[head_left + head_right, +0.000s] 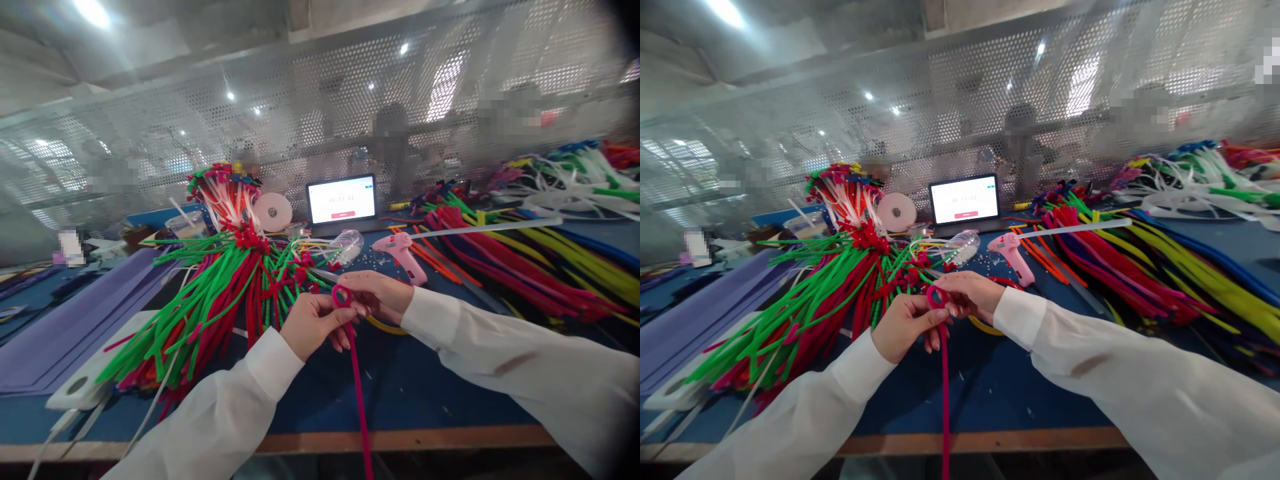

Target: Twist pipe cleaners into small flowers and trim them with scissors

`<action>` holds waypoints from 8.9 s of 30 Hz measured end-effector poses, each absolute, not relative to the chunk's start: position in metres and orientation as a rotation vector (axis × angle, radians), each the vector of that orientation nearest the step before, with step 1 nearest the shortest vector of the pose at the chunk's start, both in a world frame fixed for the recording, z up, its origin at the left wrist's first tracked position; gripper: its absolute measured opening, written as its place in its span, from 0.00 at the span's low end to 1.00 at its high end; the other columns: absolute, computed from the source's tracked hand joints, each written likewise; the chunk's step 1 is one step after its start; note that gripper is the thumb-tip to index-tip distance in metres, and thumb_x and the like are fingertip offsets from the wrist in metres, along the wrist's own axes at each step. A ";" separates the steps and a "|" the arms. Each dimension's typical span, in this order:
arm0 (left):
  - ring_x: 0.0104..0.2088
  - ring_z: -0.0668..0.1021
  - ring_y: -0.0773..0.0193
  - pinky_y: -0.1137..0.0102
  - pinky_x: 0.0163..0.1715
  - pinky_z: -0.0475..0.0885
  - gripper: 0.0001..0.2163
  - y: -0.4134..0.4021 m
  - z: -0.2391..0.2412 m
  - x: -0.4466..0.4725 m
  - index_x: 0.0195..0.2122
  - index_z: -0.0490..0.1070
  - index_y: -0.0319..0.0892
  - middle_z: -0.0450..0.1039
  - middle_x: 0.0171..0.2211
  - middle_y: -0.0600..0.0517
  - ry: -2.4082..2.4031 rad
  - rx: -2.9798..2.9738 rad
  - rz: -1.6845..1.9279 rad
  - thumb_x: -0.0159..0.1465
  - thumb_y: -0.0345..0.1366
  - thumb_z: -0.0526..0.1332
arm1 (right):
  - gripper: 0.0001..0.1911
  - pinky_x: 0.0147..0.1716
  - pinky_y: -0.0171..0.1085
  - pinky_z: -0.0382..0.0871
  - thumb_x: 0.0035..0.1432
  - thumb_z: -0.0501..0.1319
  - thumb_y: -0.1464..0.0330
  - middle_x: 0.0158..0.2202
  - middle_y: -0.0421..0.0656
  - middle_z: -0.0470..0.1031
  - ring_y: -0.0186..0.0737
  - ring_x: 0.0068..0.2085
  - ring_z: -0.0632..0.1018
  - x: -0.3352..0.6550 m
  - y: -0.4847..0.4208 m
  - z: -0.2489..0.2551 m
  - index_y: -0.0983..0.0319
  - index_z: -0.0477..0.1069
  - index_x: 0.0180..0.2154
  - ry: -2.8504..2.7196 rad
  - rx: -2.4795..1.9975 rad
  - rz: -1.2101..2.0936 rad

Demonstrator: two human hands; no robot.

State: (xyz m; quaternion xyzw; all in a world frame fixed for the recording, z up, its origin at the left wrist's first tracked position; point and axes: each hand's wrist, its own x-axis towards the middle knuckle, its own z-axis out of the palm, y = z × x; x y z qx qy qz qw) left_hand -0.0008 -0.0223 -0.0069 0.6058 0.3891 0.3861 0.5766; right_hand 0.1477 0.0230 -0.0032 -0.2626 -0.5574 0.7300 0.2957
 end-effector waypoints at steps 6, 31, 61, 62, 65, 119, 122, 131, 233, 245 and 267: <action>0.13 0.70 0.71 0.78 0.11 0.66 0.13 -0.024 -0.007 0.000 0.27 0.70 0.33 0.67 0.14 0.53 0.937 1.431 0.901 0.51 0.41 0.60 | 0.11 0.16 0.28 0.51 0.50 0.54 0.65 0.12 0.35 0.60 0.26 0.15 0.60 0.146 0.020 -0.002 0.64 0.61 0.21 -1.370 -0.707 2.037; 0.15 0.73 0.68 0.75 0.13 0.69 0.10 -0.026 -0.010 0.004 0.29 0.71 0.34 0.67 0.15 0.54 0.920 1.402 0.913 0.51 0.37 0.60 | 0.11 0.13 0.26 0.45 0.40 0.56 0.73 0.09 0.32 0.56 0.24 0.12 0.56 0.140 0.015 -0.005 0.63 0.52 0.17 -1.312 -0.832 1.996; 0.19 0.75 0.68 0.75 0.18 0.71 0.08 -0.019 0.004 -0.014 0.27 0.67 0.36 0.71 0.18 0.54 0.951 1.402 1.163 0.51 0.36 0.61 | 0.11 0.21 0.24 0.59 0.45 0.62 0.66 0.19 0.36 0.67 0.24 0.22 0.68 0.143 0.014 -0.003 0.65 0.62 0.26 -1.492 -0.660 1.823; 0.19 0.75 0.68 0.75 0.18 0.71 0.07 -0.019 0.004 -0.014 0.27 0.67 0.36 0.71 0.18 0.54 0.940 1.377 1.179 0.51 0.35 0.61 | 0.11 0.23 0.24 0.60 0.45 0.63 0.67 0.20 0.36 0.68 0.24 0.23 0.69 0.142 0.013 -0.004 0.65 0.62 0.27 -1.479 -0.618 1.816; 0.19 0.75 0.68 0.76 0.18 0.71 0.07 -0.020 0.004 -0.014 0.26 0.67 0.36 0.71 0.18 0.54 0.902 1.343 1.195 0.52 0.34 0.61 | 0.09 0.24 0.25 0.61 0.47 0.61 0.69 0.21 0.36 0.67 0.24 0.23 0.68 0.141 0.011 -0.005 0.66 0.61 0.26 -1.463 -0.514 1.775; 0.29 0.74 0.67 0.74 0.31 0.70 0.11 -0.023 0.015 -0.030 0.35 0.72 0.42 0.73 0.29 0.49 0.859 2.639 1.152 0.57 0.28 0.52 | 0.09 0.24 0.32 0.70 0.38 0.66 0.70 0.20 0.39 0.71 0.31 0.22 0.73 0.154 0.021 0.003 0.66 0.68 0.22 -1.831 -0.546 1.367; 0.28 0.74 0.66 0.73 0.30 0.70 0.09 -0.025 0.017 -0.028 0.33 0.73 0.43 0.73 0.27 0.49 0.890 2.515 1.142 0.56 0.30 0.53 | 0.08 0.24 0.32 0.70 0.39 0.65 0.69 0.20 0.39 0.71 0.31 0.23 0.73 0.154 0.022 0.002 0.66 0.67 0.23 -1.853 -0.539 1.346; 0.23 0.74 0.68 0.74 0.24 0.70 0.11 -0.019 0.008 -0.017 0.32 0.69 0.38 0.71 0.25 0.52 1.005 1.628 1.212 0.49 0.37 0.62 | 0.09 0.27 0.32 0.66 0.40 0.65 0.69 0.24 0.39 0.68 0.31 0.26 0.71 0.153 0.022 0.001 0.64 0.66 0.25 -1.798 -0.530 1.071; 0.16 0.68 0.71 0.75 0.17 0.64 0.07 -0.026 0.009 -0.016 0.28 0.68 0.36 0.69 0.20 0.51 1.015 1.806 1.085 0.54 0.36 0.57 | 0.11 0.21 0.28 0.63 0.51 0.56 0.64 0.19 0.39 0.70 0.27 0.21 0.71 0.153 0.021 0.010 0.66 0.64 0.27 -1.827 -0.581 1.437; 0.39 0.72 0.61 0.67 0.40 0.65 0.12 -0.003 0.017 -0.056 0.39 0.70 0.45 0.73 0.36 0.48 1.013 3.184 1.073 0.57 0.30 0.53 | 0.11 0.18 0.26 0.62 0.52 0.55 0.64 0.16 0.37 0.69 0.26 0.18 0.68 0.148 0.001 0.012 0.65 0.63 0.24 -2.064 -0.544 1.417; 0.28 0.75 0.63 0.70 0.31 0.72 0.08 -0.026 -0.002 -0.008 0.29 0.70 0.38 0.73 0.25 0.51 0.999 1.696 1.173 0.47 0.34 0.63 | 0.08 0.30 0.32 0.65 0.52 0.55 0.70 0.25 0.41 0.75 0.34 0.27 0.73 0.152 0.002 -0.002 0.59 0.72 0.30 -2.127 -0.458 0.219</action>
